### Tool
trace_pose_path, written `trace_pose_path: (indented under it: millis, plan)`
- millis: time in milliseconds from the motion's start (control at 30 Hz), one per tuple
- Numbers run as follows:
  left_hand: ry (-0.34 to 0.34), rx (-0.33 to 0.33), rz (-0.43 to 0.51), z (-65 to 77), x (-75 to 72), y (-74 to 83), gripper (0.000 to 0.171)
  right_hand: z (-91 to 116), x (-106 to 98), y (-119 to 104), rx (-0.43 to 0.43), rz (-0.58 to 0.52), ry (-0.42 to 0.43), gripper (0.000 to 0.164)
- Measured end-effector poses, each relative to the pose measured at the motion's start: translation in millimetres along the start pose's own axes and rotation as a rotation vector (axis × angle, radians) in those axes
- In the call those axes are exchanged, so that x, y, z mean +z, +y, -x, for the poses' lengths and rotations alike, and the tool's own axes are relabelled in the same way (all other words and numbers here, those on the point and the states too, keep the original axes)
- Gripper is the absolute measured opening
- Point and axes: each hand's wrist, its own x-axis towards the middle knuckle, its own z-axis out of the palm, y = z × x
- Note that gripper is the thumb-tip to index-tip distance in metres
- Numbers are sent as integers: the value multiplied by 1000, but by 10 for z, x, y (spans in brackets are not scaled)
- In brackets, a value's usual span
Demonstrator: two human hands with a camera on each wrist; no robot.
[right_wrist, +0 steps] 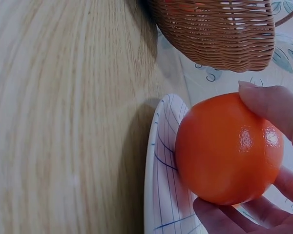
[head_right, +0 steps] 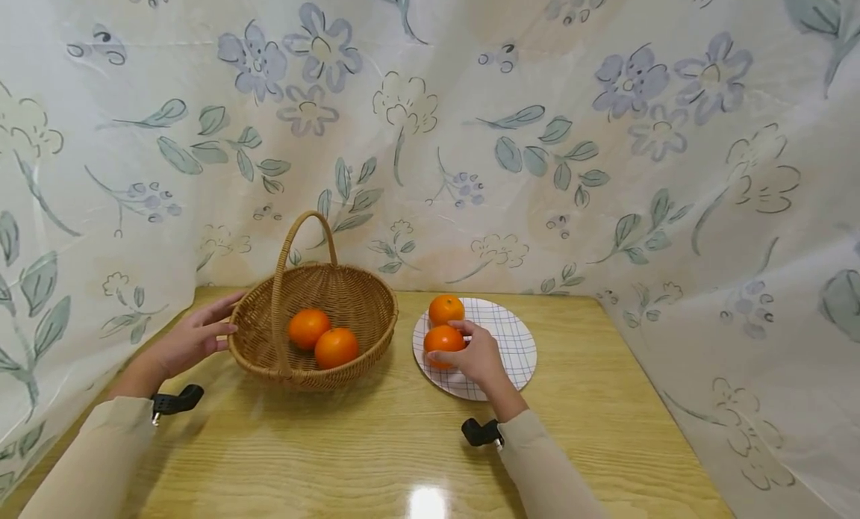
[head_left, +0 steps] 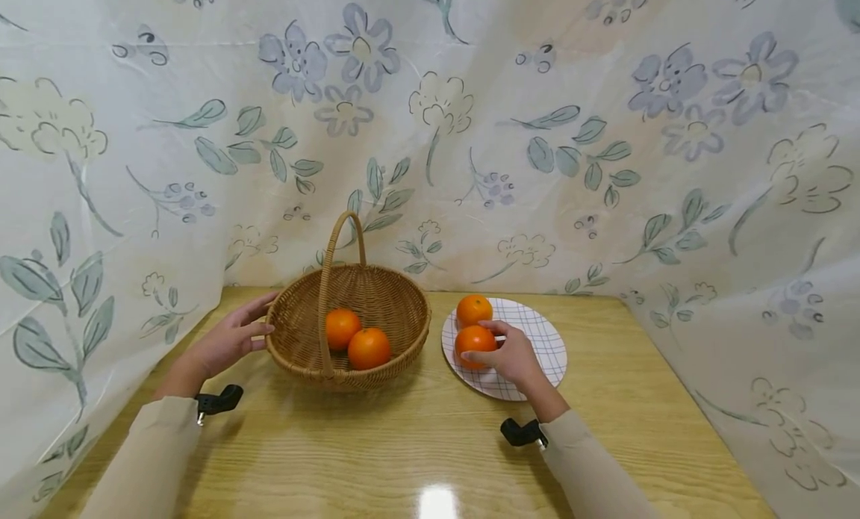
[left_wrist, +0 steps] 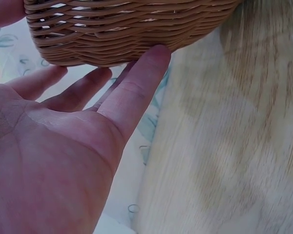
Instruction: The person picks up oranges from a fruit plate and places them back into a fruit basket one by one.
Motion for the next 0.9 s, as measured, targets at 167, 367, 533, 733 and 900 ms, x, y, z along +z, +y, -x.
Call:
trace_pose_path:
  millis: [167,367,533,733,900]
  plan:
    - [10,-8,-15,2,17,12,69,18,-35,17,-8,-9,-4,70]
    - [16,-24,-21,-4,23,34,70,48,-54,49,16,-38,-26,70]
    - [24,-37,-16,-12,26,39,71,68,-69,50,18,-27,-34,70]
    - [42,-46,-26,-8,41,37,70,109,-80,40,16,-19,-43,67]
    - [51,-50,-38,5,52,45,70,167,-95,9,-1,-27,-48,67]
